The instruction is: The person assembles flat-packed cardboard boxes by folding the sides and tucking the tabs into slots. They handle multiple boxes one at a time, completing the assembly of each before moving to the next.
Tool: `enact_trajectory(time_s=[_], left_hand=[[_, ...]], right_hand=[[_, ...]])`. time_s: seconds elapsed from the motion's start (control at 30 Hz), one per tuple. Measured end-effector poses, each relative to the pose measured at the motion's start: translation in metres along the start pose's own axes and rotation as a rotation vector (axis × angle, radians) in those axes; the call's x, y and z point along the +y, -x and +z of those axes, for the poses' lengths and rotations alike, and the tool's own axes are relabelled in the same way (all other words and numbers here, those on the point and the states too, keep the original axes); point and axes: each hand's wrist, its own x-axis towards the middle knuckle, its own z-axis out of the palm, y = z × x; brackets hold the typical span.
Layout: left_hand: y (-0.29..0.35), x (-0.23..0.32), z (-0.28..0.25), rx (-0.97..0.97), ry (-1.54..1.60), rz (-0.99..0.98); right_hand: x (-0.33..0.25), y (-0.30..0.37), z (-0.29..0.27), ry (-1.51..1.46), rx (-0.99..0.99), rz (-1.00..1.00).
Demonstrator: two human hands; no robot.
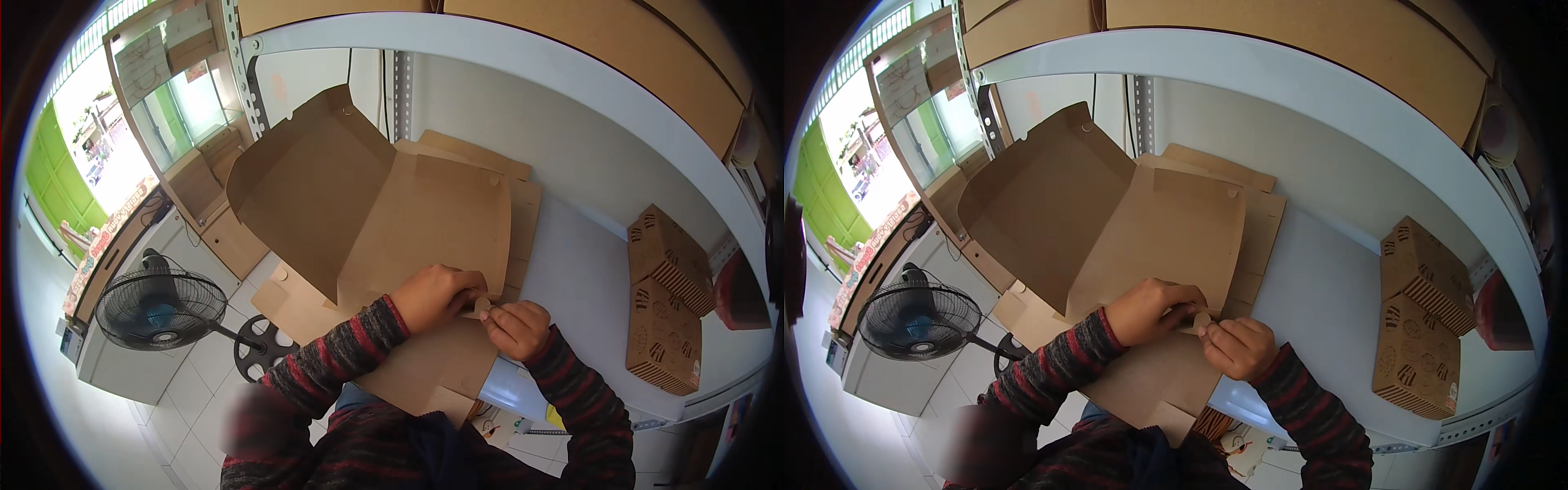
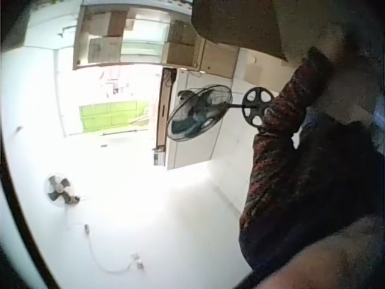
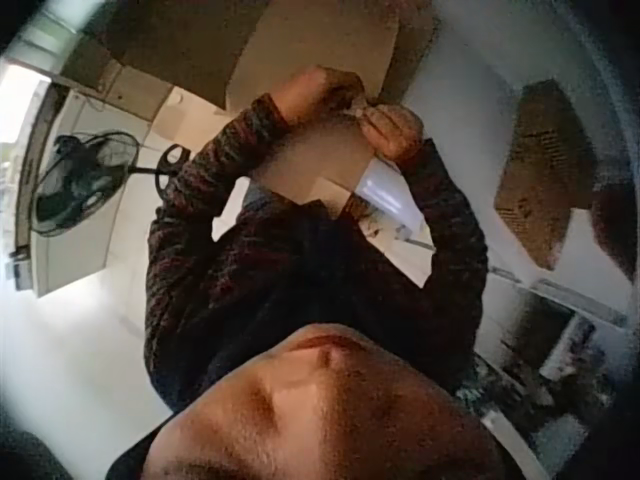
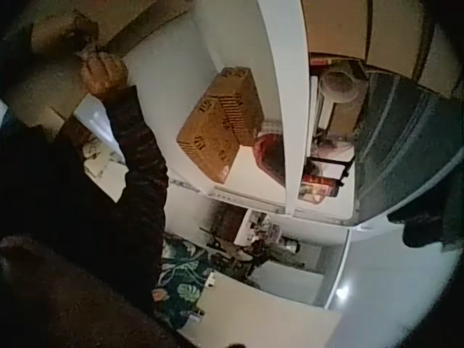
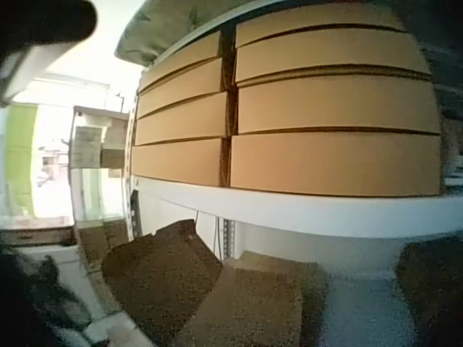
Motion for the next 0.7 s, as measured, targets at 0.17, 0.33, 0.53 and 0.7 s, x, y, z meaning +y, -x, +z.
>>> enact_trajectory(time_s=[0.17, 0.33, 0.53, 0.7], left_hand=[[0.001, 0.001, -0.002, -0.037, -0.013, -0.029], [0.001, 0.003, -0.004, -0.039, 0.024, 0.047], [0.008, 0.008, -0.007, -0.029, -0.101, 0.054], [0.007, 0.014, -0.007, -0.031, -0.255, -0.027]], right_hand=[[0.000, -0.001, 0.000, -0.034, 0.001, 0.037], [0.001, 0.003, 0.003, -0.053, 0.027, 0.107], [0.004, 0.004, 0.004, -0.095, 0.036, 0.290], [0.009, 0.002, 0.007, -0.249, -0.034, 0.578]])
